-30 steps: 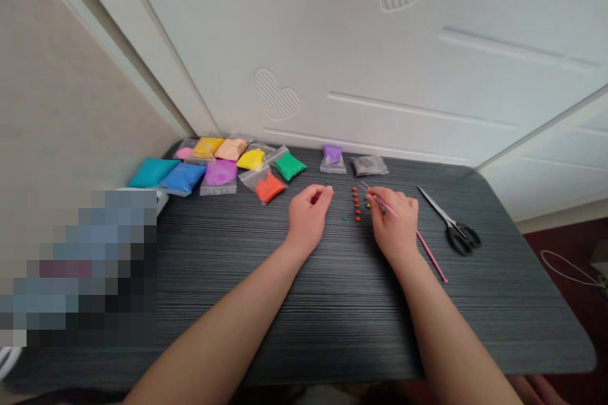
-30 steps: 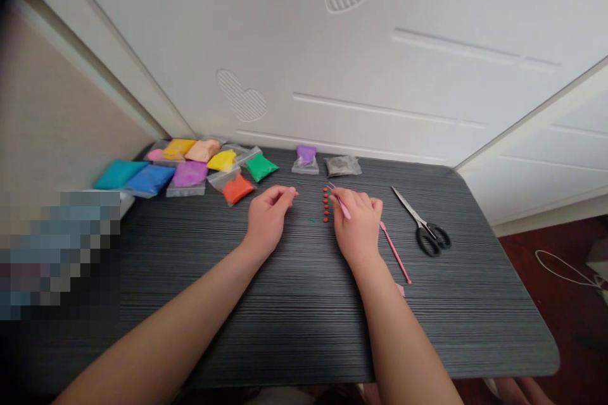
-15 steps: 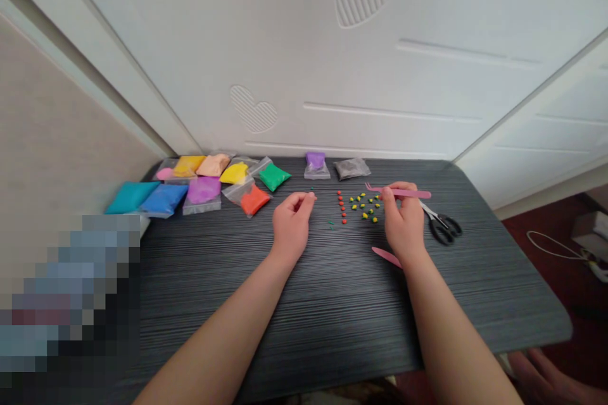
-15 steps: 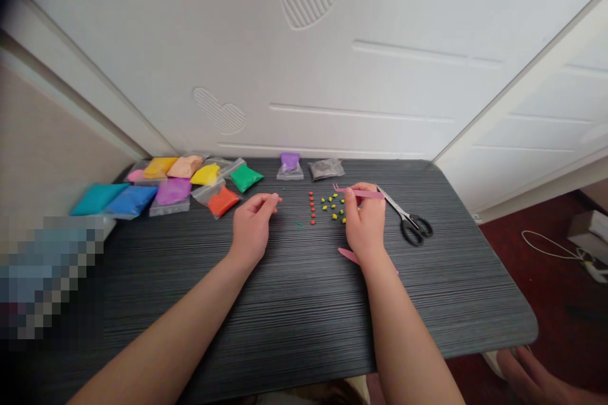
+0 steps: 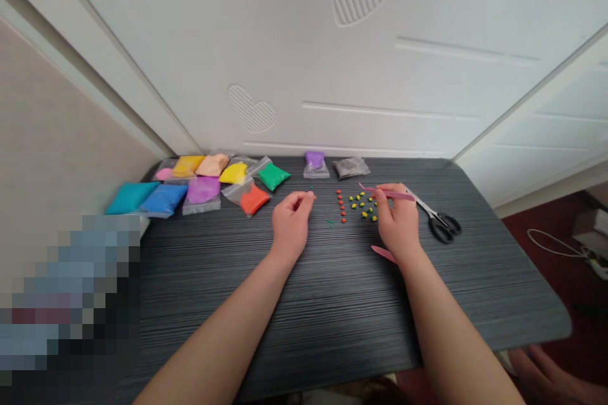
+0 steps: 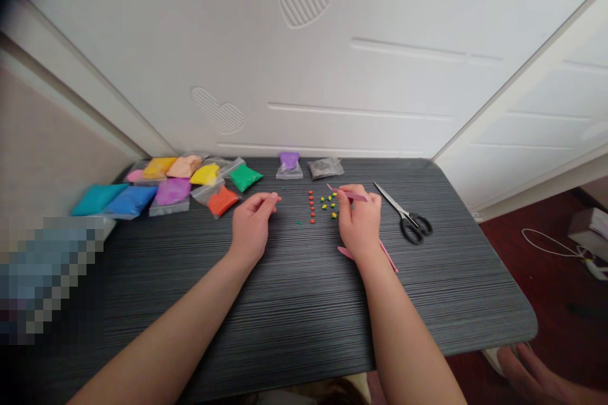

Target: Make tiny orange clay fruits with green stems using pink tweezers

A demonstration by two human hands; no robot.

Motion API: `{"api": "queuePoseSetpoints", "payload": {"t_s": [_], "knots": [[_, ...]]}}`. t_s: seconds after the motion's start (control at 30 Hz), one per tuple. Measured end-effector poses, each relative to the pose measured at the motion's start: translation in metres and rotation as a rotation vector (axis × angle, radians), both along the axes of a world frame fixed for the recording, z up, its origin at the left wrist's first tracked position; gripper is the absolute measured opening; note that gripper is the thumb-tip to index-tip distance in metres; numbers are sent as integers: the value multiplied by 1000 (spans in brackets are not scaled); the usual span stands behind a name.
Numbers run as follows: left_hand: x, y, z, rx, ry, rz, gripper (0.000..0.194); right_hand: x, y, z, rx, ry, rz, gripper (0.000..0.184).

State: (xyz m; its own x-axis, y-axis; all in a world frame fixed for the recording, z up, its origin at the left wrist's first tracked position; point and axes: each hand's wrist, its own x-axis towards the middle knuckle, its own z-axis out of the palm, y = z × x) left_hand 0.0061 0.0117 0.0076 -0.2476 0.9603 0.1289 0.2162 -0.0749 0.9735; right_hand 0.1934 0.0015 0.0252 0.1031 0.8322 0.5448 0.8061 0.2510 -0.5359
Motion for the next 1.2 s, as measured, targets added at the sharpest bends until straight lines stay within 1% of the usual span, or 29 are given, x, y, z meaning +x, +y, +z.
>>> {"api": "queuePoseSetpoints", "payload": {"t_s": [0.07, 0.17, 0.23, 0.37, 0.53, 0.67, 0.77, 0.93, 1.07, 1.2], "knots": [[0, 0, 0, -1, -5, 0, 26, -1, 1, 0, -21, -74, 16, 20], [0, 0, 0, 3, -14, -2, 26, -2, 2, -2, -90, -196, 59, 20], [0, 0, -1, 9, -18, -2, 26, -2, 1, -2, -124, -234, 81, 20], [0, 0, -1, 8, -17, -4, 26, 2, 0, 0, -79, -204, 14, 19], [1, -1, 0, 10, -27, 2, 26, 8, 0, 1, -95, -204, -17, 18], [1, 0, 0, 5, -29, 0, 25, 8, 3, 0, -40, -178, -127, 19], [1, 0, -2, 10, -38, -1, 25, 9, 4, -2, -81, -201, -120, 18], [1, 0, -2, 11, -27, 3, 25, 16, 2, -2, -25, -185, -191, 19], [1, -1, -1, 15, -22, 5, 25, 19, 0, -3, -66, -200, -173, 19], [1, 0, -1, 10, -19, 7, 25, 22, 2, -5, -1, -159, -273, 21]]}}
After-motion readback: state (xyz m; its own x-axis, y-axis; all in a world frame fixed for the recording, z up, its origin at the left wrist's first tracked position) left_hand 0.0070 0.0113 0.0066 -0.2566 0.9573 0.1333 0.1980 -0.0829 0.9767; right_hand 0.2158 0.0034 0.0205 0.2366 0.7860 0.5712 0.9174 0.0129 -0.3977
